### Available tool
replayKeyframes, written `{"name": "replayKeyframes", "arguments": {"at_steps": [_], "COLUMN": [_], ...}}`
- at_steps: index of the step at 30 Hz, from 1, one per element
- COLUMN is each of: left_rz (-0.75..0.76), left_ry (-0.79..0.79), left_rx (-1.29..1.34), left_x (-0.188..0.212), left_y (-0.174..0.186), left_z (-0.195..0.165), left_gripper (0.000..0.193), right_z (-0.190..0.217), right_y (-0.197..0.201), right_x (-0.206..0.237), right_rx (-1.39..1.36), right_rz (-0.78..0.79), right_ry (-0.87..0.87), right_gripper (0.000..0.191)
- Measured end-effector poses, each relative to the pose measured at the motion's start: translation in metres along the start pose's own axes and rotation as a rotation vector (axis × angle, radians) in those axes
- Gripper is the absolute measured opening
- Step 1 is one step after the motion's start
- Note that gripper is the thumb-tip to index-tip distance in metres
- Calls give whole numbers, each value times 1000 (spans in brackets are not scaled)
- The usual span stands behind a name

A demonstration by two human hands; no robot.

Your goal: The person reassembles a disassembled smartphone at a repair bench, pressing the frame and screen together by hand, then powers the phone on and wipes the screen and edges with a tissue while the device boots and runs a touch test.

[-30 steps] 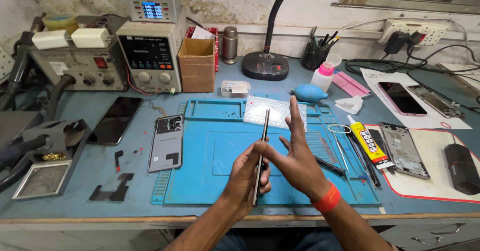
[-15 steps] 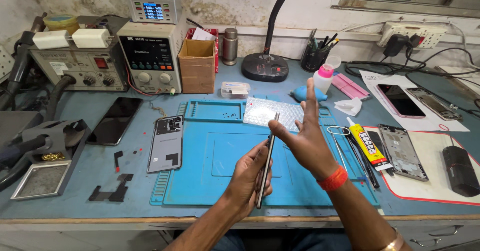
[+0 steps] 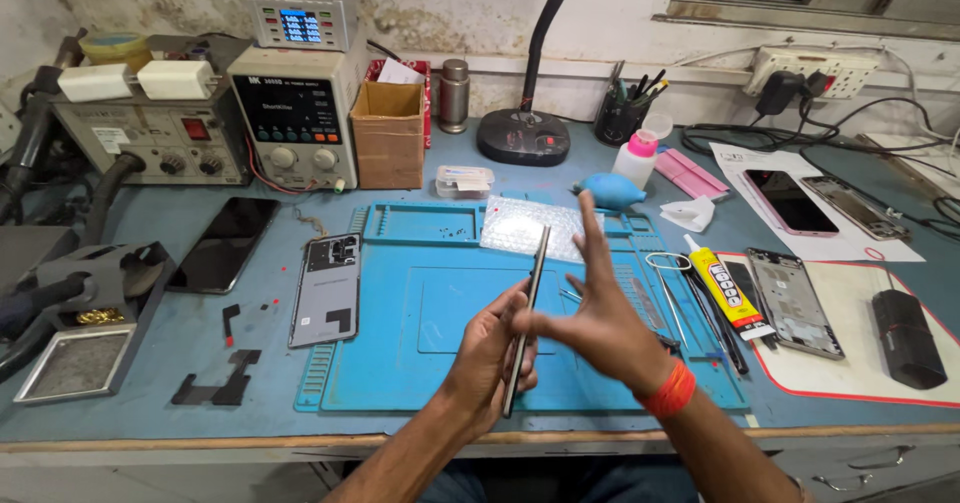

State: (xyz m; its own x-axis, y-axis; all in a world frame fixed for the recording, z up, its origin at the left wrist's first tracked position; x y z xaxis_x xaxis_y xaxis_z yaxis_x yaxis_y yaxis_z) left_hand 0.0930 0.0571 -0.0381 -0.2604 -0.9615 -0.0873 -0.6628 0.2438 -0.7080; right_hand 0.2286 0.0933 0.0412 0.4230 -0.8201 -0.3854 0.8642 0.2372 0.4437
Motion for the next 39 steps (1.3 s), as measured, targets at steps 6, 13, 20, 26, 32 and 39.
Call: {"name": "replayKeyframes", "arguments": {"at_steps": [6,13,20,26,32,39], "left_rz": [23,-45,-80,-61,-68,-127], "left_ry": [-2,-39,-38,-43,-71,-123], "left_rx": [-65,-63,-206,-176,-39,18], "left_x": [3,0,3,4,0,0], "left_y": [-4,-1,-13,-12,-2,-1], "left_z": [0,0,-3,-4,0,-1], "left_gripper": [80,86,85,83,76,66], "right_z": [-8,5,2,-5,5,8], "right_y": [19,-8,26,25,-7,-23], "right_x": [-31,9,-16,-27,16,47], "right_rx": [-101,-81,-62,-116,-104,-124], "right_rz": [-229,-6,-153,-175,56,161], "right_ry": [-36,-47,18,-40,-70,-97], "right_gripper": [125,129,125,119,128,137]}}
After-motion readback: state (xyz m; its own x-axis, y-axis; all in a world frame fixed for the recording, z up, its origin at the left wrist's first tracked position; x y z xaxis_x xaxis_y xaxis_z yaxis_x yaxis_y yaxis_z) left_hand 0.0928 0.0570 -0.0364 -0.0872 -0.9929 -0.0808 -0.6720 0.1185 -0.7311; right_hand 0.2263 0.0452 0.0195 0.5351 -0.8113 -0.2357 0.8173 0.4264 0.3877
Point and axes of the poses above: each hand's wrist, its own x-axis away from the middle knuckle, its own y-axis out of the back of the hand, z = x × y, the point moved 3 cm from there along -x, towards the middle knuckle
